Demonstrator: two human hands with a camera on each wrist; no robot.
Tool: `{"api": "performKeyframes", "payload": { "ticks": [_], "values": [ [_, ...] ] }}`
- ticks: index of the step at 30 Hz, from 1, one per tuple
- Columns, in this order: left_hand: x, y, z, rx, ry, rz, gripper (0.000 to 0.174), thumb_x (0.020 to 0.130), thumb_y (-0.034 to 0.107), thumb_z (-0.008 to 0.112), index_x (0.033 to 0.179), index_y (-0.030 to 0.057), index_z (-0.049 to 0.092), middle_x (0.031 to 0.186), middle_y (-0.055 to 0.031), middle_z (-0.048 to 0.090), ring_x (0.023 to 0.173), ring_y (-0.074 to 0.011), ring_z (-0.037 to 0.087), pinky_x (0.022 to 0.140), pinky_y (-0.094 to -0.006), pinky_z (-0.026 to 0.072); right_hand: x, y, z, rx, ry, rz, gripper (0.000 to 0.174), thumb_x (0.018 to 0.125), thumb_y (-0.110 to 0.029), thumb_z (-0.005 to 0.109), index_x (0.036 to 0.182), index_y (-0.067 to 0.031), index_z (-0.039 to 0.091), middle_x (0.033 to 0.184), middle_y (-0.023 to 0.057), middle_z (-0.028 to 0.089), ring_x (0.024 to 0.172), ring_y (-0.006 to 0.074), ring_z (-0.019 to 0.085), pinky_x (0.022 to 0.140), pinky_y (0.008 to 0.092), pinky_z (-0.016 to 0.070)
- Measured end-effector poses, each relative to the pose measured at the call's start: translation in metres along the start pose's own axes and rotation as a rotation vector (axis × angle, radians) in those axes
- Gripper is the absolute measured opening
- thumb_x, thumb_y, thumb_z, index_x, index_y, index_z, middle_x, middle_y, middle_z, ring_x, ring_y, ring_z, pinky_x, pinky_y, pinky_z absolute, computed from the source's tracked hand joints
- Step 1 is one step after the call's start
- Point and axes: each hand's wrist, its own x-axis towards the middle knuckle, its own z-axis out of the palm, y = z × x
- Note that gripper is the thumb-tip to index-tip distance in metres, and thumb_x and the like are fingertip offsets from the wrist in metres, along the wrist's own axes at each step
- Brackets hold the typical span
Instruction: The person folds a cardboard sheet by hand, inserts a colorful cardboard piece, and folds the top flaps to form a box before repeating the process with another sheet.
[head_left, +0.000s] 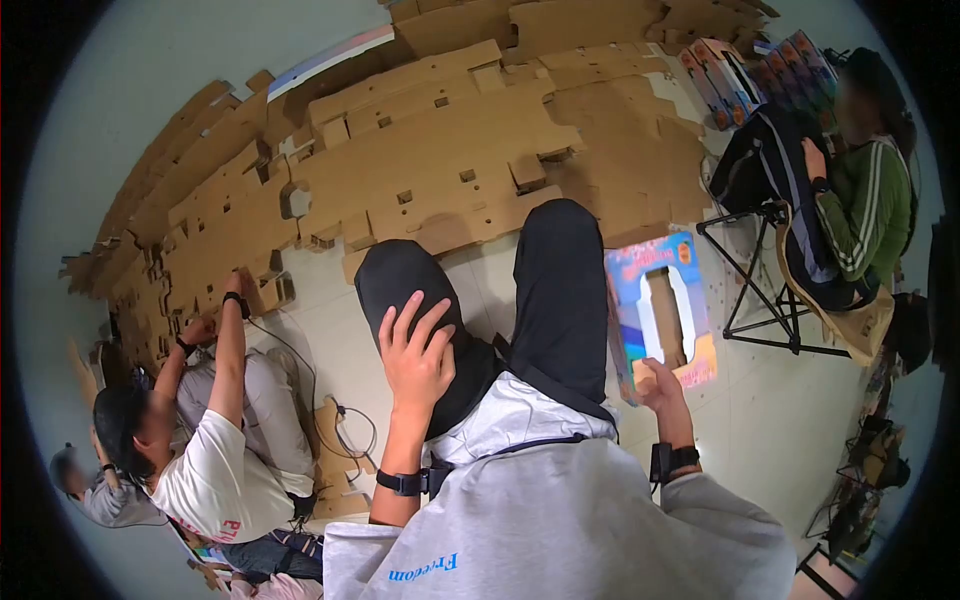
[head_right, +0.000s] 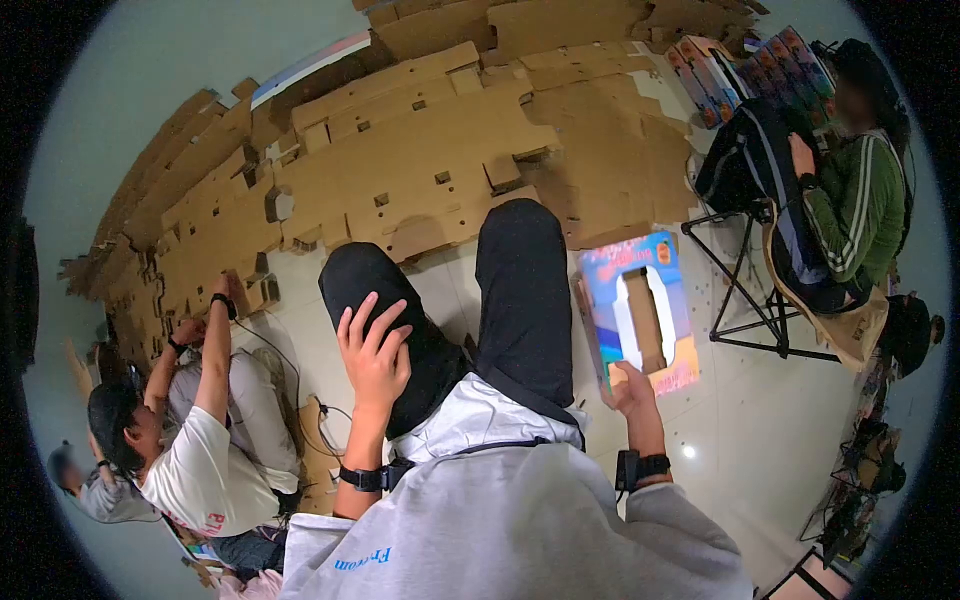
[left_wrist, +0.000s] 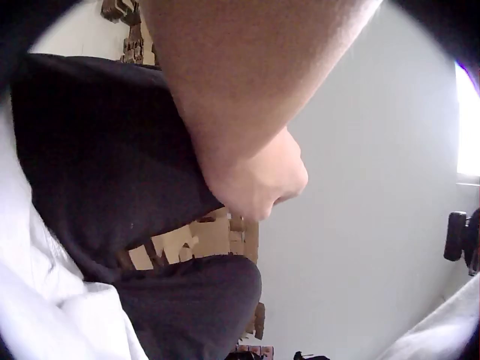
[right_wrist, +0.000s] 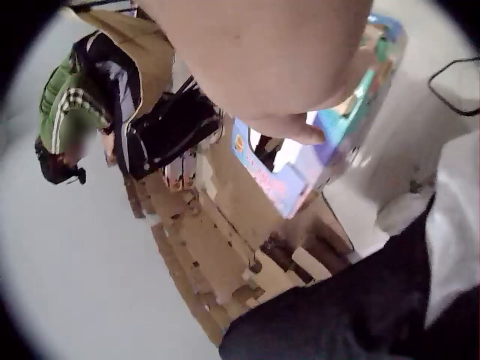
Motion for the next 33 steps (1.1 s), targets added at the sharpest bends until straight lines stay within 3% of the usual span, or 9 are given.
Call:
{"api": "performKeyframes", "payload": {
  "ticks": [1,3,5,7,10,16,26,30,33],
  "values": [
    [0.000,0.003,0.001,0.000,-0.003,-0.003,0.013,0.078,0.006,0.073,0.088,0.0135,0.075,0.133,0.0040,0.072,0.143,-0.0261,0.053,0.121,-0.0512,0.0345,0.023,-0.001,-0.015,-0.103,-0.084,-0.064,0.042,0.081,-0.010,0.081,0.119,-0.0030,0.064,0.110,0.0168,0.069,0.105,0.0261,0.069,0.079,0.0383,0.0613],
    [-0.001,0.005,0.001,0.002,-0.007,-0.007,0.013,0.078,0.006,0.073,0.089,0.0131,0.075,0.133,0.0037,0.072,0.142,-0.0264,0.054,0.121,-0.0515,0.0346,0.077,-0.013,-0.040,-0.893,0.523,-0.643,0.040,0.081,-0.010,0.079,0.115,0.0069,0.066,0.109,0.0158,0.074,0.097,0.0273,0.072,0.085,0.0367,0.0590],
    [-0.002,0.003,0.003,0.008,0.000,-0.011,0.013,0.079,0.006,0.073,0.089,0.0130,0.075,0.133,0.0035,0.072,0.142,-0.0267,0.054,0.121,-0.0517,0.0347,0.094,-0.024,-0.032,-0.737,0.175,-0.934,0.061,0.082,-0.023,0.083,0.128,0.0107,0.062,0.115,0.0193,0.073,0.104,0.0282,0.071,0.094,0.0390,0.0569],
    [-0.002,0.004,0.002,0.016,0.003,-0.009,0.012,0.079,0.006,0.073,0.089,0.0129,0.075,0.132,0.0034,0.072,0.142,-0.0269,0.054,0.121,-0.0518,0.0345,0.096,-0.037,0.001,-0.844,0.020,-0.766,0.088,0.078,-0.038,0.089,0.144,0.0088,0.053,0.128,0.0270,0.067,0.121,0.0351,0.066,0.108,0.0443,0.0496],
    [-0.005,0.002,0.001,-0.005,0.003,-0.010,0.014,0.079,0.004,0.072,0.089,0.0126,0.076,0.133,0.0023,0.072,0.143,-0.0286,0.053,0.123,-0.0516,0.0319,0.106,-0.027,0.043,-1.371,0.263,-0.852,0.112,0.076,-0.047,0.092,0.160,0.0025,0.036,0.143,0.0328,0.057,0.136,0.0424,0.056,0.116,0.0491,0.0420],
    [-0.005,-0.001,-0.002,-0.015,-0.016,-0.026,0.014,0.079,0.003,0.071,0.088,0.0128,0.076,0.132,0.0018,0.072,0.144,-0.0293,0.052,0.124,-0.0514,0.0306,0.100,-0.027,0.088,-1.485,0.441,-0.659,0.132,0.072,-0.041,0.094,0.167,-0.0090,0.008,0.145,0.0338,0.055,0.139,0.0473,0.051,0.116,0.0522,0.0423],
    [-0.003,-0.002,-0.003,0.037,0.010,-0.039,0.016,0.077,0.004,0.073,0.090,0.0136,0.075,0.131,0.0035,0.072,0.143,-0.0282,0.052,0.123,-0.0529,0.0325,0.020,-0.010,-0.017,-1.614,0.310,-0.933,0.123,0.060,-0.027,0.096,0.159,-0.0097,0.026,0.128,0.0245,0.064,0.123,0.0449,0.062,0.101,0.0529,0.0532],
    [0.001,0.000,-0.005,0.030,0.005,-0.032,0.015,0.077,0.004,0.073,0.089,0.0133,0.075,0.131,0.0032,0.072,0.142,-0.0285,0.053,0.123,-0.0529,0.0326,0.053,0.025,-0.051,-1.554,0.154,-0.759,0.120,0.060,-0.031,0.095,0.158,-0.0092,0.028,0.137,0.0261,0.057,0.131,0.0495,0.054,0.108,0.0601,0.0447],
    [0.003,0.000,-0.004,0.027,0.004,-0.037,0.016,0.077,0.004,0.072,0.089,0.0131,0.075,0.131,0.0031,0.072,0.142,-0.0285,0.053,0.122,-0.0529,0.0328,0.037,0.030,-0.030,-1.546,0.383,-0.723,0.122,0.062,-0.032,0.096,0.161,-0.0094,0.028,0.141,0.0295,0.052,0.134,0.0494,0.051,0.110,0.0570,0.0451]
  ]
}}
